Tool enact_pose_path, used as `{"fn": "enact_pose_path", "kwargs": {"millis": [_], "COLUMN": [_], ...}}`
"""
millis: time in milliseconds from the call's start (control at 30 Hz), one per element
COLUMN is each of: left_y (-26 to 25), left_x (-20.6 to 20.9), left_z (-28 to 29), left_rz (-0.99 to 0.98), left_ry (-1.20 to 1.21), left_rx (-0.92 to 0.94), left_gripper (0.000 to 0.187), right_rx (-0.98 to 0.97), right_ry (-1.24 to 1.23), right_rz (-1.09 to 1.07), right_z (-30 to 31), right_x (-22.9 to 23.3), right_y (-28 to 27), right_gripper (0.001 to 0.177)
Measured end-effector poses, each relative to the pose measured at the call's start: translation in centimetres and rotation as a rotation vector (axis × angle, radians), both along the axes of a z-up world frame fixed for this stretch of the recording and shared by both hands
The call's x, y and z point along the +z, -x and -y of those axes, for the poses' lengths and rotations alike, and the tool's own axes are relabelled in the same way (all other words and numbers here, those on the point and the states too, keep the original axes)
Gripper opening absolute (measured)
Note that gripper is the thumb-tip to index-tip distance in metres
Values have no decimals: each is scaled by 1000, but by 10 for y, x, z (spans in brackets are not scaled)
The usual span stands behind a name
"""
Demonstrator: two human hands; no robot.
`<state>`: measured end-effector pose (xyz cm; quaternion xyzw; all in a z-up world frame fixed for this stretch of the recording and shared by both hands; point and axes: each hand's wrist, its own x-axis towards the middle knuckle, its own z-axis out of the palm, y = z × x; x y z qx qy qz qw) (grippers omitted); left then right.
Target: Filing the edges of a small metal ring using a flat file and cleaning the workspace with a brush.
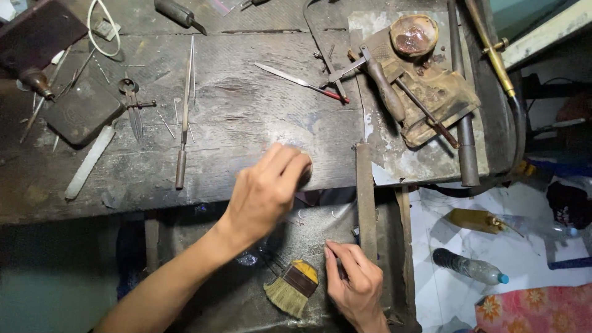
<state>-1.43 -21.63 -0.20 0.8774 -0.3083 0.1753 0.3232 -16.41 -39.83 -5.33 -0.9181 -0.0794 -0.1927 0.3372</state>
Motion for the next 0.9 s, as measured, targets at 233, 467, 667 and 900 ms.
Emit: {"fn": "enact_pose_path", "kwargs": {"millis": [233,467,667,900], "left_y": [-1,1,12,16], "left_x": [-1,-7,-11,-24], "left_z": [0,1,10,17], "left_rz": [-26,-67,-132,-150], "left_ry": [50,231,415,495], "left_rx": [-96,-76,62,121], "left_gripper": [5,4,4,3], "right_rx": [59,-180,-108,-162], "right_ry": [-49,355,677,419], "right_rz": [-59,415,82,-49], "right_z": [4,69,134,119], "right_x": [9,73,54,98], "right_y": [-2,-106,-191,-171], "right_gripper": [13,5,18,28]}}
